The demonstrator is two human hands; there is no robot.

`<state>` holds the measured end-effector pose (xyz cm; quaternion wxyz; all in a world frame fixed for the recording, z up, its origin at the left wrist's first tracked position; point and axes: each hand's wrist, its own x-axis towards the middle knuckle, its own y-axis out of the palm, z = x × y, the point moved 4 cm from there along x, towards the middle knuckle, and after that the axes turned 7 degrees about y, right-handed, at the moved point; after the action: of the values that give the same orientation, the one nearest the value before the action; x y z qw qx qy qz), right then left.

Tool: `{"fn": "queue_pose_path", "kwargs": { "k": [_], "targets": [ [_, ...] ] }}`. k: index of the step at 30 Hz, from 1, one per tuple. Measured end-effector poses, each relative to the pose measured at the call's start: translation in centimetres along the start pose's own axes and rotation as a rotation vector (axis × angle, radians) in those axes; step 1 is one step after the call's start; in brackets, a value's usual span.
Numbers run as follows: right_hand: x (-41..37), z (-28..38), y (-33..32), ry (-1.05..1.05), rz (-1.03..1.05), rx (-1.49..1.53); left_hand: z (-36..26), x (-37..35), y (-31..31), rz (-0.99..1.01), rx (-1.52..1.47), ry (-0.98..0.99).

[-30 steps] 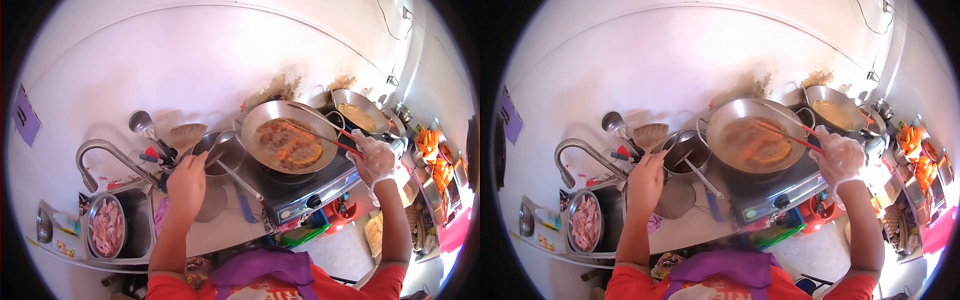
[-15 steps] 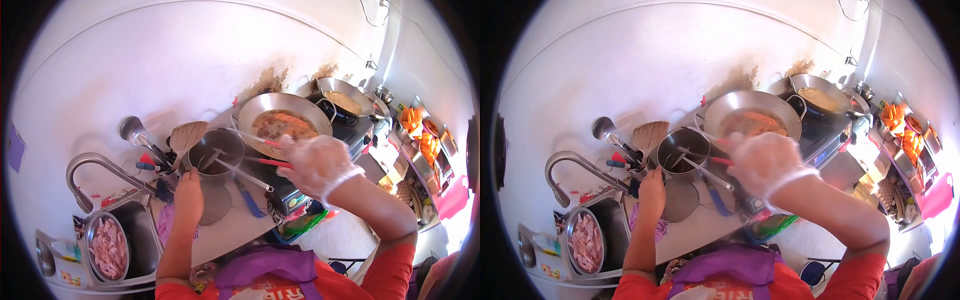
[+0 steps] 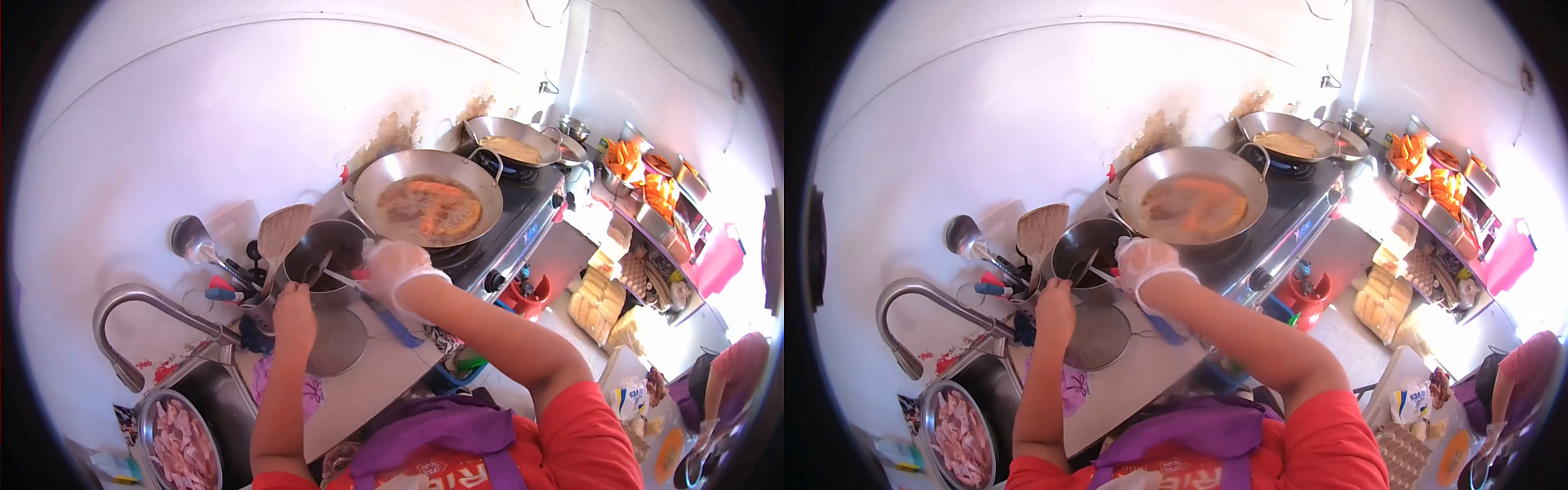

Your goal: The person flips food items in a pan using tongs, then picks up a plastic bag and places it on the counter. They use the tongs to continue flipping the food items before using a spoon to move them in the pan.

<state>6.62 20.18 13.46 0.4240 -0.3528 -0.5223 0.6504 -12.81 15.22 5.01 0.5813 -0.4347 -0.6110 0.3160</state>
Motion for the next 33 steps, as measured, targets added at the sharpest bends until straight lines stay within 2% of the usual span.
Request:
{"fn": "queue_pose_path", "kwargs": {
  "k": [1,4,8,10,12,14,16,18,21,23,25,26,27,30,33],
  "targets": [
    [-1.3,0.1,-0.6,0.004,-0.033,0.025,0.3,0.0,0.1,-0.008,-0.025,0.001],
    [-4.5,-0.4,-1.4,-0.097,-0.371,0.074,0.7,0.1,0.0,-0.012,-0.086,0.002],
    [-12.0,-3.3,-2.0,-0.273,-0.617,0.247,0.3,0.1,-1.8,0.036,-0.085,-0.006],
    [-15.5,-5.8,0.5,-0.293,-0.643,0.382,0.7,0.0,-2.1,0.034,-0.057,0.013],
    [-18.0,-9.5,6.2,-0.154,-0.568,0.308,1.2,-0.2,-2.2,0.004,-0.018,0.057],
    [-21.2,-12.1,10.8,0.237,-0.266,0.34,0.5,-0.6,-3.3,-0.012,-0.002,0.085],
    [-25.9,-17.0,20.1,0.425,-0.124,0.223,-1.0,-1.2,-4.8,-0.036,0.014,0.133],
    [-30.9,-18.1,24.1,0.655,0.17,0.194,-4.2,-1.7,-7.1,-0.125,-0.162,0.292],
    [-37.7,-19.1,29.3,0.867,0.388,0.193,-9.8,-2.9,-12.8,-0.241,-0.424,0.462],
    [-41.4,-20.6,34.4,0.941,0.531,0.184,-10.5,-6.4,-16.9,-0.608,-0.364,0.599],
    [-44.7,-22.0,39.6,1.03,0.565,0.256,-8.2,-9.2,-17.7,-1.488,-0.809,0.914],
    [-45.9,-22.2,40.9,1.079,0.577,0.29,-9.7,-9.4,-20.2,-1.352,-0.847,1.136],
    [-44.1,-18.8,34.7,0.978,0.594,0.291,-11.6,-9.8,-23.0,-1.205,-0.887,1.353],
    [-45.9,-19.9,40.7,0.946,0.736,0.32,-12.9,-9.7,-25.1,-1.066,-1.046,1.391],
    [-48.3,-21.5,44.7,0.919,0.617,0.379,-14.5,-9.3,-25.2,-1.158,-1.07,1.346]
  ]
}}
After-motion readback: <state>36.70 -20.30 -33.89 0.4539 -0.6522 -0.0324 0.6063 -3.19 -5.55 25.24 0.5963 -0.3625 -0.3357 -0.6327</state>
